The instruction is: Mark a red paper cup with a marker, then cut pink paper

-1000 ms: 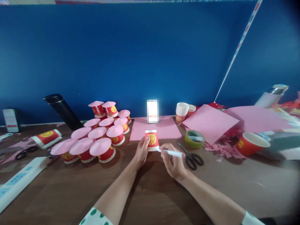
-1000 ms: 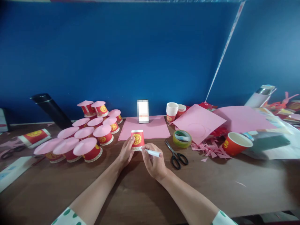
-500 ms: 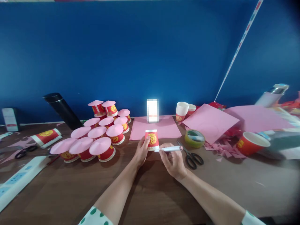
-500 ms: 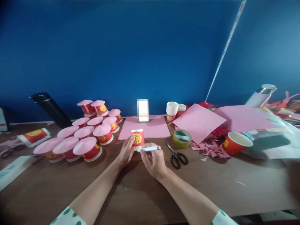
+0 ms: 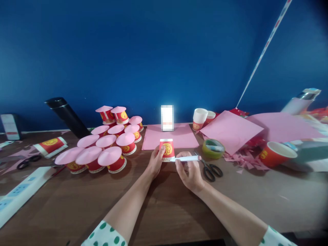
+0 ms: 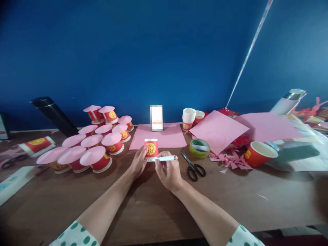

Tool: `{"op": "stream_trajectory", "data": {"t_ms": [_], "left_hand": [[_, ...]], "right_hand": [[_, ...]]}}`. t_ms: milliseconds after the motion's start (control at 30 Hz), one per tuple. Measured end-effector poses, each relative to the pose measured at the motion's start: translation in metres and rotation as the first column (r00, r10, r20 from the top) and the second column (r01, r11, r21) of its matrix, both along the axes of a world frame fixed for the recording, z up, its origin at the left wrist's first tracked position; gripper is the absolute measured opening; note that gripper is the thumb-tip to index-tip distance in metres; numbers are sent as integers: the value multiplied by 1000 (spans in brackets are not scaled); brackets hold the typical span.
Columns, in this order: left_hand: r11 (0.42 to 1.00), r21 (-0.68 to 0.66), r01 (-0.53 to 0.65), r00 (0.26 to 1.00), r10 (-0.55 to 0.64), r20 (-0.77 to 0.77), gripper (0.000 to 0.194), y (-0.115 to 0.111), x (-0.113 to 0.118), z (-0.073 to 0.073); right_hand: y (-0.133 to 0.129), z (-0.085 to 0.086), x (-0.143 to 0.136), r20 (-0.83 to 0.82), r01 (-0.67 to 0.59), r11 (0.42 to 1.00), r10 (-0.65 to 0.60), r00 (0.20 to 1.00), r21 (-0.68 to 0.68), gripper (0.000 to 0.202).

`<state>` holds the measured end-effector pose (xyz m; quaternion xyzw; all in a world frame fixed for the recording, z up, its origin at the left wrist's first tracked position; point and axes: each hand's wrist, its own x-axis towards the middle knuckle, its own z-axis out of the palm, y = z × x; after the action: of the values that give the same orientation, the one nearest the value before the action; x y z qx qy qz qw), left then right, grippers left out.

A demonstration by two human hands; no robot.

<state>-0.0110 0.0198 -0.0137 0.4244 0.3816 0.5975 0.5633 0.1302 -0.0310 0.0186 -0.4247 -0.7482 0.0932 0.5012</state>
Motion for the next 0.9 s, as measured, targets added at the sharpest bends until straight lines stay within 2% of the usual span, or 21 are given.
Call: {"op": "stream_trajectory", "data": {"t_ms": [300,900], "left_hand": [[1000,12,18,1000,-18,-5,33,0,-1,0],[999,-25,-23,1000,24,6,35,1,1,-3]], "right_hand": [[-1,-2,2,-38,-45,997,43,998,-67,11],[0,-3,0,-23,-34,997,33,999,-68,13]]}}
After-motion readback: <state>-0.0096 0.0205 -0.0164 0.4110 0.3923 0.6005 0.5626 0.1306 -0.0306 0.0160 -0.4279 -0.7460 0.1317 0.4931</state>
